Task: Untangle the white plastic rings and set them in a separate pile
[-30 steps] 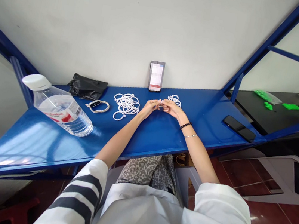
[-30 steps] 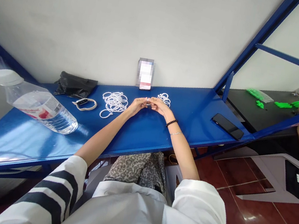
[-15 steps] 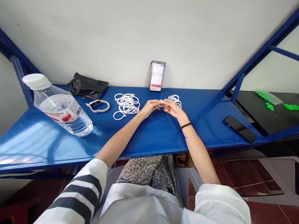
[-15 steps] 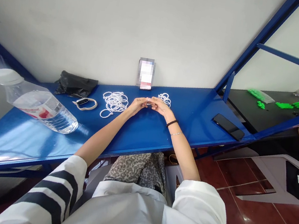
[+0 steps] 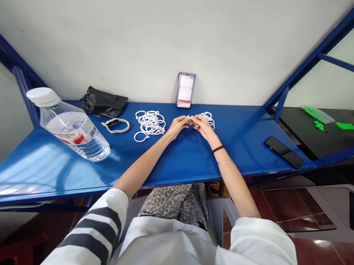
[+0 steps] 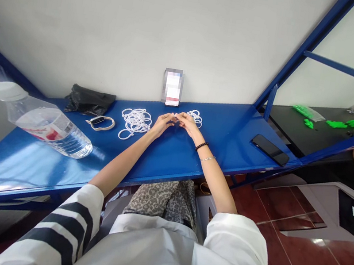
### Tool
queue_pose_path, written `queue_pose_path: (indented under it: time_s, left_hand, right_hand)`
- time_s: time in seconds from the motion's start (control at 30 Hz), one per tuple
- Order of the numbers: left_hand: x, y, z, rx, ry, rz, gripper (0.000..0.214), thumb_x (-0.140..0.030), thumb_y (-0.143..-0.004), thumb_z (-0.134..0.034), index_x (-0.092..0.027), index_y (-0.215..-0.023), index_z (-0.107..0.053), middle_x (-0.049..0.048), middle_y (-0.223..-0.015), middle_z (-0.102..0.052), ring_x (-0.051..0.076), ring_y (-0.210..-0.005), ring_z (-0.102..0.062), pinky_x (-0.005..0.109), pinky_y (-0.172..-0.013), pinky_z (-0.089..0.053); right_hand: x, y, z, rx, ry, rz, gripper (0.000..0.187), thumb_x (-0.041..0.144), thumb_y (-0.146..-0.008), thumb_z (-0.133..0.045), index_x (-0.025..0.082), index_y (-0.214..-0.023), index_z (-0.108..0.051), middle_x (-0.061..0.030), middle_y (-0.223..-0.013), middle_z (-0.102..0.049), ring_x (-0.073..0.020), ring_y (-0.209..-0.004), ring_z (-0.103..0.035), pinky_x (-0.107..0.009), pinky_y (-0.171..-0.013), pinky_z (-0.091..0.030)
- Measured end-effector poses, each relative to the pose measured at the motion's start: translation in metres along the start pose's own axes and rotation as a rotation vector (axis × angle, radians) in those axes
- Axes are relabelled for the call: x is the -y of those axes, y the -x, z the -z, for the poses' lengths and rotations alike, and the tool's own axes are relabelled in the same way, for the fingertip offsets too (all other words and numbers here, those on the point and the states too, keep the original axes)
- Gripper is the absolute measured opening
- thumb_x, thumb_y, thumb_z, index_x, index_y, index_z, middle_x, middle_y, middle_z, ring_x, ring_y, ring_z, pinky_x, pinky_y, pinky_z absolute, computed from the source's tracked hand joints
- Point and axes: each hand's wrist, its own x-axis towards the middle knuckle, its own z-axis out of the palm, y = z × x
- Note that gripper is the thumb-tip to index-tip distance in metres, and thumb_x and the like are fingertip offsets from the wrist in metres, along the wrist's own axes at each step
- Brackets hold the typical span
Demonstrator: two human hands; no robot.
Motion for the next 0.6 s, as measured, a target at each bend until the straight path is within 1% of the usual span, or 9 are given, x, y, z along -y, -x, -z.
queue_pose_path:
  time_s: [0.1, 0.17, 0.23, 0.3, 0.43, 0.6]
  left_hand:
    - [0.005, -0.003, 0.0, -0.063, -0.025, -0.033, 0.028, -0.044, -0.08, -0.068, -0.018, -0.091, -0.064, 0.0052, -0.099, -0.066, 0.016, -0.094, -0.063, 0.025, -0.073, -0.051]
    - [0.009, -0.006, 0.001, -0.13, -0.071, -0.06, 0.028, -0.043, -0.082, -0.066, -0.019, -0.096, -0.062, 0.0063, -0.105, -0.065, 0.017, -0.095, -0.063, 0.024, -0.07, -0.052]
    - [0.012, -0.007, 0.001, -0.191, -0.169, -0.1, 0.029, -0.043, -0.082, -0.066, -0.018, -0.096, -0.061, 0.0073, -0.102, -0.065, 0.016, -0.089, -0.063, 0.024, -0.065, -0.051]
    - [0.014, -0.007, 0.002, -0.225, -0.303, -0.164, 0.029, -0.044, -0.081, -0.067, -0.017, -0.091, -0.061, 0.0069, -0.095, -0.065, 0.015, -0.083, -0.062, 0.024, -0.063, -0.05]
    - [0.013, -0.004, 0.001, -0.234, -0.528, -0.278, 0.028, -0.044, -0.081, -0.067, -0.018, -0.079, -0.06, 0.0037, -0.08, -0.066, 0.014, -0.073, -0.06, 0.025, -0.067, -0.048]
    - [0.01, -0.002, 0.001, -0.247, -0.645, -0.35, 0.027, -0.042, -0.087, -0.059, -0.018, -0.076, -0.06, 0.0033, -0.074, -0.065, 0.015, -0.069, -0.059, 0.027, -0.067, -0.047]
  right_hand:
    - [-0.002, -0.001, -0.001, -0.118, 0.099, 0.131, 0.037, 0.051, -0.064, -0.078, 0.019, -0.074, -0.061, 0.0029, -0.074, -0.057, -0.0078, -0.062, -0.046, -0.023, -0.056, -0.038]
    - [-0.004, -0.002, 0.0, -0.166, 0.16, 0.19, 0.036, 0.052, -0.065, -0.076, 0.02, -0.075, -0.063, 0.0011, -0.077, -0.06, -0.0104, -0.067, -0.051, -0.025, -0.059, -0.042]
    - [-0.005, -0.004, 0.002, -0.196, 0.227, 0.237, 0.034, 0.052, -0.068, -0.074, 0.02, -0.078, -0.065, -0.0009, -0.081, -0.064, -0.013, -0.07, -0.054, -0.027, -0.061, -0.045]
    - [-0.006, -0.004, 0.003, -0.208, 0.301, 0.285, 0.033, 0.052, -0.071, -0.071, 0.021, -0.081, -0.068, -0.003, -0.085, -0.067, -0.0155, -0.074, -0.057, -0.03, -0.065, -0.048]
    - [-0.005, -0.004, 0.002, -0.179, 0.388, 0.352, 0.03, 0.049, -0.077, -0.067, 0.02, -0.084, -0.07, -0.0063, -0.093, -0.07, -0.0201, -0.082, -0.062, -0.036, -0.075, -0.052]
    - [-0.004, -0.004, 0.001, -0.142, 0.418, 0.406, 0.027, 0.046, -0.079, -0.064, 0.02, -0.085, -0.07, -0.0079, -0.094, -0.071, -0.0226, -0.089, -0.064, -0.04, -0.084, -0.052]
